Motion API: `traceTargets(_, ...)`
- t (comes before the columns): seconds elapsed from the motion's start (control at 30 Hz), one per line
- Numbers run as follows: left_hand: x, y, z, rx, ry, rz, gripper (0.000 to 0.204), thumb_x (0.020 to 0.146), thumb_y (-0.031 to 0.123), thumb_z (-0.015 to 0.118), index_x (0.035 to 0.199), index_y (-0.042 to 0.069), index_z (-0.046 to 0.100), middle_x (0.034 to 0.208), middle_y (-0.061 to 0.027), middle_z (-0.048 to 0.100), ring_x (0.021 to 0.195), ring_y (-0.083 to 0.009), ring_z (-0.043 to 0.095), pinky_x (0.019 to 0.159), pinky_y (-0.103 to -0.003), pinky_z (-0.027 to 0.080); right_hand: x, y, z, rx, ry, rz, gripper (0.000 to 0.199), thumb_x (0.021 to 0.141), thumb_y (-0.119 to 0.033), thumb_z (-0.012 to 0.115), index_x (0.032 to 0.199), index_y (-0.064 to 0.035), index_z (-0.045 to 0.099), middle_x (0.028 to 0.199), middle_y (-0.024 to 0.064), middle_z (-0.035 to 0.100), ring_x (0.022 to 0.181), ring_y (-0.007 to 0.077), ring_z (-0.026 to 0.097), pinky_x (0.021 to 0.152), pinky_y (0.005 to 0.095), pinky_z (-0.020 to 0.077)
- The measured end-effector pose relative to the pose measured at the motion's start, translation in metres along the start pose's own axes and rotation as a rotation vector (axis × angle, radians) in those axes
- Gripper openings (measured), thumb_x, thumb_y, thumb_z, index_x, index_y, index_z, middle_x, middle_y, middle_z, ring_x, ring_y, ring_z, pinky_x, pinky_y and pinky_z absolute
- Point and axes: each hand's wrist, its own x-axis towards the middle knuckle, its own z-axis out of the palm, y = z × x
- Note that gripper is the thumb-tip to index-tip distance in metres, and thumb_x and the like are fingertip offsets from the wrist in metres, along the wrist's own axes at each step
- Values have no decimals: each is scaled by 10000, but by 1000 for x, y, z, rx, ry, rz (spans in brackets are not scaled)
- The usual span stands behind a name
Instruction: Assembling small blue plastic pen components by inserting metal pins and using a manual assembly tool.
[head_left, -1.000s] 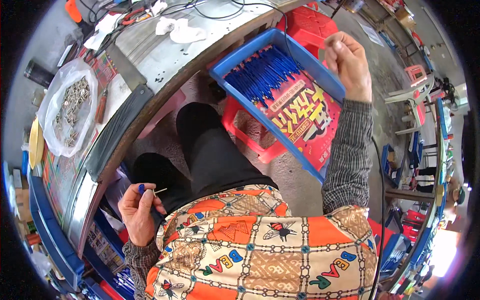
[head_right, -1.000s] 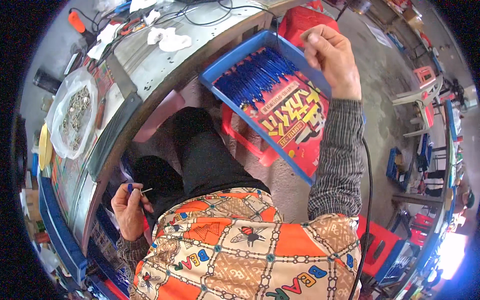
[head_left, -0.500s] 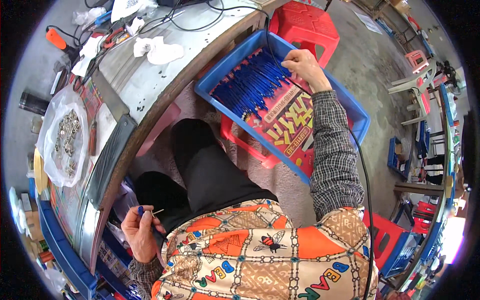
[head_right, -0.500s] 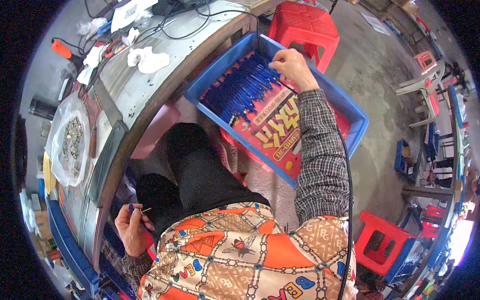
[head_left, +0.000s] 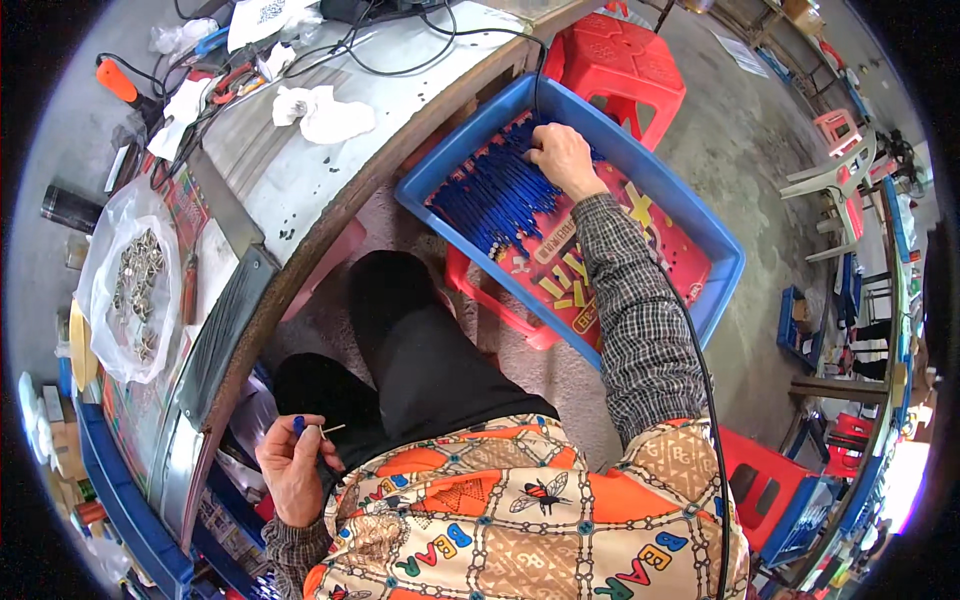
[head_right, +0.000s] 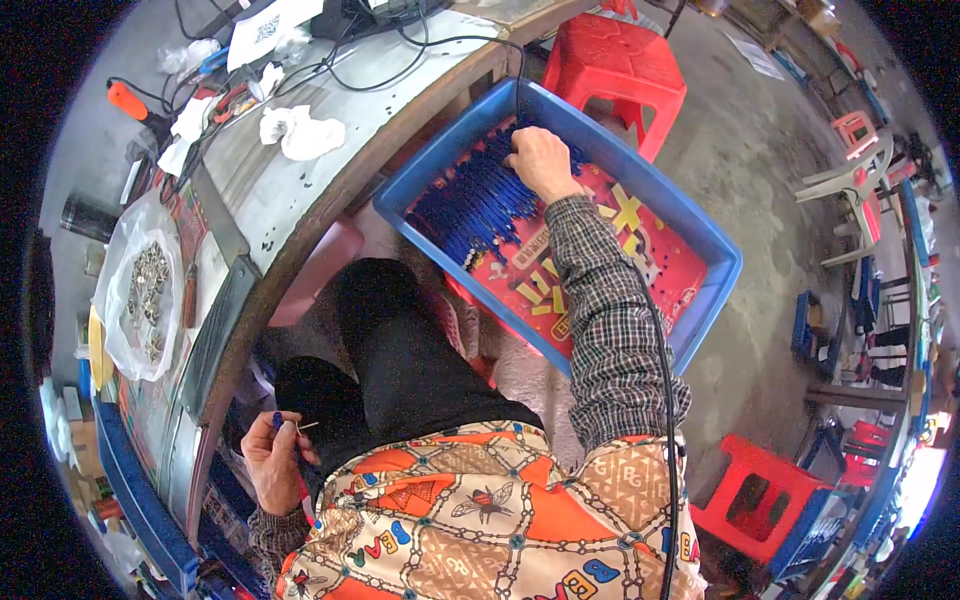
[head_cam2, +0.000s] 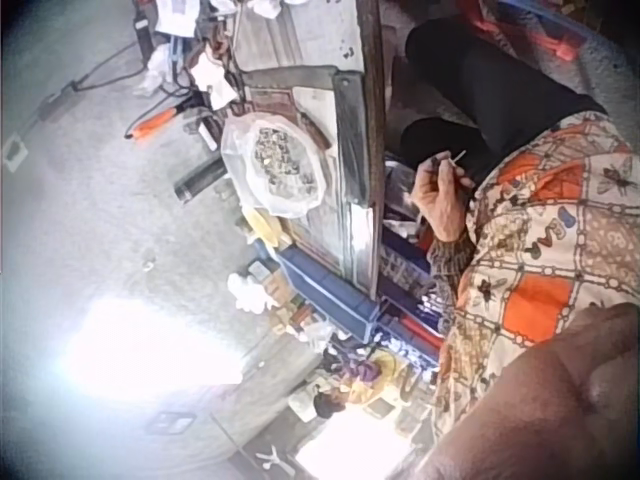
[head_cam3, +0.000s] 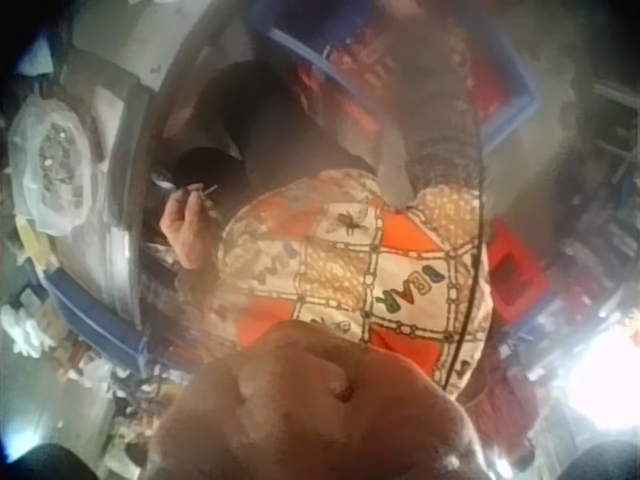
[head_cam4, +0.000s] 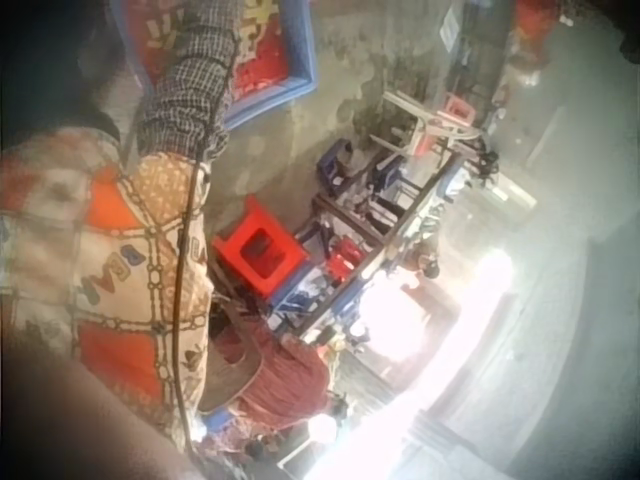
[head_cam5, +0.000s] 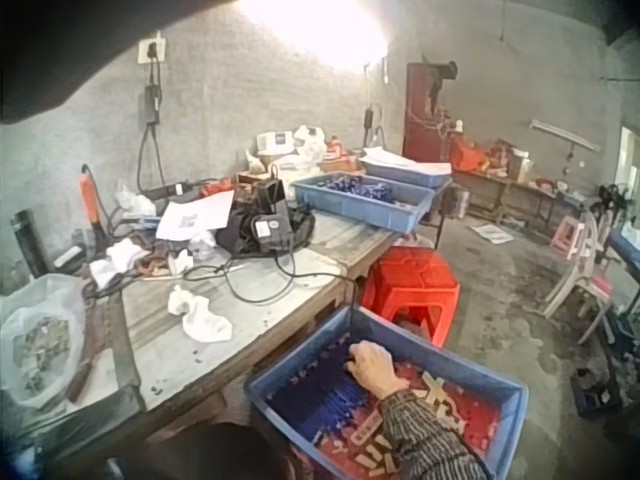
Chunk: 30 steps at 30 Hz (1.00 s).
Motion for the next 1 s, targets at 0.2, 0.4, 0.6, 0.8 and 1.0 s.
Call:
traceTargets(0.2,2,-1,0,23,-9,-21,127,923,92,582,970,-23,611,681,-62,598,522,-114,561,495,-236,483,7,-7,20,-178,2,48,191,699,-193,732,798,-51,651,882,145,645,915,341,628,801,449,506)
traceTargets(0.4,2,-5,-4,14,-23,-5,138,924,101,591,978,-23,615,684,-63,602,527,-114,567,496,-235,482,15,1,14,-97,-69,94,196,685,-174,718,790,-37,627,875,160,646,869,355,637,755,462,518)
traceTargets(0.6,0,-5,-6,4,-23,0,140,926,102,589,976,-26,617,684,-62,605,526,-116,567,495,-234,478,9,-11,22,-195,146,-189,103,758,-85,552,716,-21,620,748,200,642,739,367,661,659,453,541)
traceTargets(0.8,-2,-6,-11,-33,-15,10,124,925,80,574,964,-27,622,675,-60,605,521,-113,565,493,-231,475,6,-12,25,-211,166,-74,72,721,-92,588,720,-27,621,767,187,624,742,364,646,667,452,536)
traceTargets(1.0,-2,-5,-15,-32,-3,40,149,927,85,577,999,-31,633,676,-58,608,514,-109,563,493,-227,473,6,-20,-12,-100,112,95,157,693,-134,627,747,13,637,755,190,656,734,336,668,695,425,536)
